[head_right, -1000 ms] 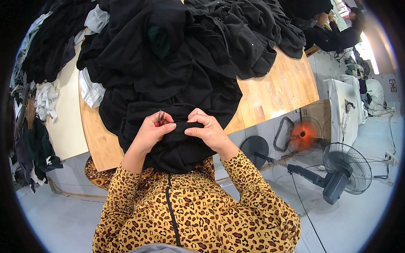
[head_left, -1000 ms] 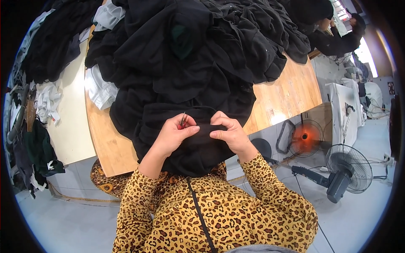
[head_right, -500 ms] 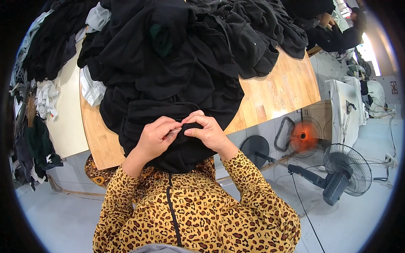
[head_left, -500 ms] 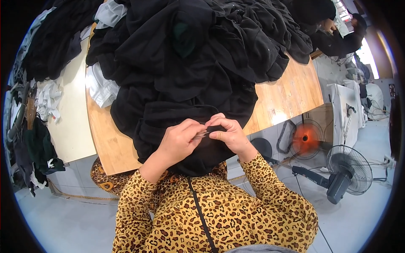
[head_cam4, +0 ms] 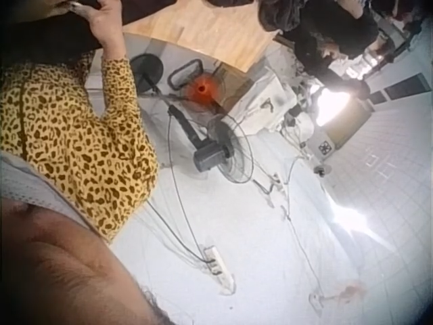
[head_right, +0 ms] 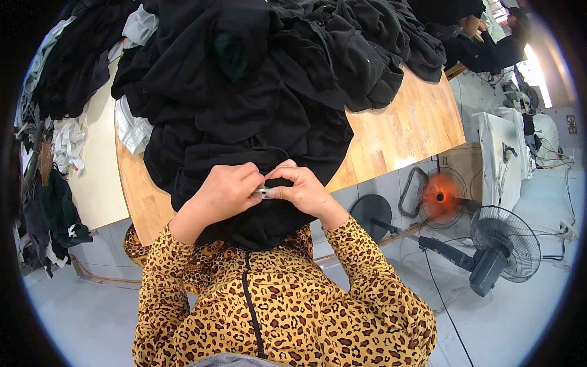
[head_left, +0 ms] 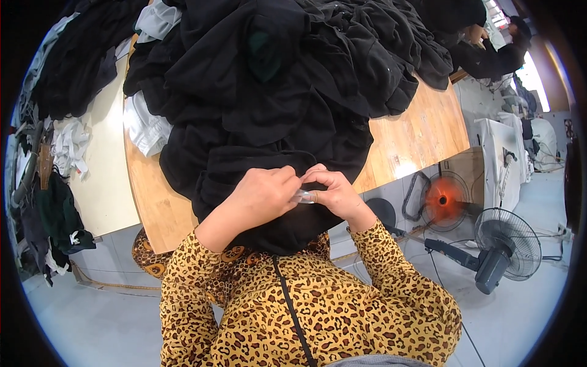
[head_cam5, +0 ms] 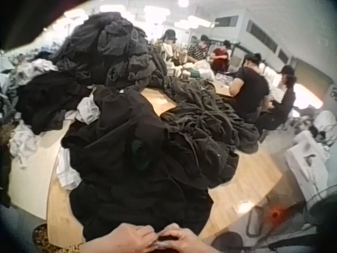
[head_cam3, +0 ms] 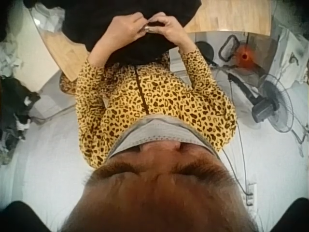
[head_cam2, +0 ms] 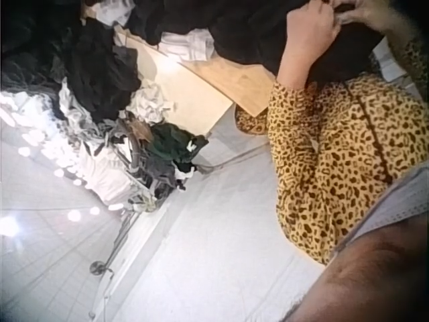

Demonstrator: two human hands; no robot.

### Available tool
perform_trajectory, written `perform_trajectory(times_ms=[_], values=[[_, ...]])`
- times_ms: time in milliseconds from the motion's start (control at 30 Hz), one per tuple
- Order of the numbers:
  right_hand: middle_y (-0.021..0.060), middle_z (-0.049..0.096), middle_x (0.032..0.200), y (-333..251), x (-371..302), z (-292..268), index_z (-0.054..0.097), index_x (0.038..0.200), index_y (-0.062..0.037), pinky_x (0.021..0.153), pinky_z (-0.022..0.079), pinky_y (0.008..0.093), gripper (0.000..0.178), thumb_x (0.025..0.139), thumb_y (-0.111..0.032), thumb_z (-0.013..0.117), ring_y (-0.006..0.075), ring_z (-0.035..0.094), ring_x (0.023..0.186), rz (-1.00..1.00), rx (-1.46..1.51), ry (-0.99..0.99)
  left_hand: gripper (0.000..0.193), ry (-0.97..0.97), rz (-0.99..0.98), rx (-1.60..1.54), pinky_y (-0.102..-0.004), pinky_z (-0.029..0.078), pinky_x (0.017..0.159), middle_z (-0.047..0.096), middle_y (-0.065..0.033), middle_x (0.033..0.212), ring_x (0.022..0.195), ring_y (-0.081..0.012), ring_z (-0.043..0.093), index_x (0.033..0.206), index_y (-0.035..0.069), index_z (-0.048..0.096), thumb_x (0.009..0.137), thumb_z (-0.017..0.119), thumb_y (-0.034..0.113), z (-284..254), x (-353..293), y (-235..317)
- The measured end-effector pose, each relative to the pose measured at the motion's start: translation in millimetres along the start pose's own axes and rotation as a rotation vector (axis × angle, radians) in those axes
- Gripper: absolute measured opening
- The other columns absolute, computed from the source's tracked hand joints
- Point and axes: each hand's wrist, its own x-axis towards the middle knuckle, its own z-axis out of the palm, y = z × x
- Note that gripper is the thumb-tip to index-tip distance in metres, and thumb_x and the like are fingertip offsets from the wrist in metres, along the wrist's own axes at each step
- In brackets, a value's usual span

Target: Trimming loose threads from black garments using thread snips.

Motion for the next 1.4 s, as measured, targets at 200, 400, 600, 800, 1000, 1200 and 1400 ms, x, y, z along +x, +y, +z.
perform_trajectory(times_ms=[200,400,600,800,1000,1200,1400], values=[[0.0048,0.064,0.098,-0.8,2.2,-1.0,0.068,0.096,-0.0012,0.089,0.043,0.0264,0.022,0.074,-0.001,0.071,0.0152,0.055,0.098,0.003,0.153,-0.017,0.006,0.122,-0.500,-0.705,-0.0227,0.042,0.055,0.058,-0.0026,0.073,0.058,-0.0082,0.051,0.081,0.000,0.062,0.077,0.065,0.004,12.0,-7.7,-8.4],[0.0060,0.064,0.102,0.6,3.1,-3.1,0.067,0.092,-0.0006,0.090,0.043,0.0268,0.018,0.075,-0.002,0.071,0.0156,0.055,0.100,-0.037,0.169,-0.041,0.021,0.116,-0.769,-1.070,-0.0161,0.035,0.055,0.056,0.0068,0.077,0.062,0.0009,0.042,0.103,-0.001,0.063,0.084,0.066,0.008,8.0,-13.2,-10.3],[0.0033,0.064,0.097,-0.1,1.5,-6.4,0.067,0.091,0.0002,0.082,0.045,0.0233,0.018,0.075,-0.003,0.073,0.0106,0.056,0.090,-0.010,0.173,0.006,0.047,-0.121,-0.761,-1.187,-0.0194,0.044,0.079,0.061,-0.0004,0.098,0.087,-0.0054,0.054,0.115,-0.001,0.058,0.073,0.077,0.005,7.5,-19.2,-13.6],[-0.0002,0.064,0.084,-8.0,-1.1,-9.3,0.065,0.089,0.0012,0.072,0.047,0.0206,0.019,0.074,-0.002,0.075,0.0062,0.057,0.077,0.123,0.077,0.083,0.041,-0.064,-0.809,-1.127,-0.0165,0.040,0.064,0.059,0.0043,0.084,0.071,-0.0006,0.048,0.109,0.000,0.061,0.071,0.078,0.003,-3.2,-18.2,-11.7],[0.0002,0.063,0.084,-5.4,-1.3,-8.6,0.063,0.089,-0.0002,0.071,0.048,0.0200,0.022,0.071,0.002,0.076,0.0065,0.058,0.078,0.093,0.038,0.157,0.038,-0.038,-0.825,-1.044,-0.0163,0.040,0.060,0.059,0.0032,0.080,0.066,-0.0007,0.049,0.107,0.000,0.063,0.072,0.077,0.005,-2.7,-22.8,-12.2],[-0.0013,0.061,0.080,0.9,-2.1,-4.8,0.060,0.084,-0.0018,0.071,0.046,0.0205,0.023,0.070,0.000,0.078,0.0061,0.056,0.076,0.026,0.035,0.238,0.031,-0.006,-0.814,-1.019,-0.0166,0.041,0.058,0.062,0.0011,0.080,0.063,-0.0008,0.051,0.102,0.000,0.064,0.074,0.076,0.007,3.7,-29.8,-14.5],[-0.0024,0.059,0.076,1.4,-3.8,-4.9,0.058,0.077,-0.0024,0.069,0.043,0.0201,0.021,0.069,0.001,0.077,0.0049,0.053,0.074,0.016,0.124,0.276,0.024,0.040,-0.807,-0.948,-0.0171,0.038,0.054,0.062,0.0029,0.076,0.061,0.0000,0.047,0.092,0.000,0.064,0.074,0.077,0.008,6.8,-33.4,-13.7]])
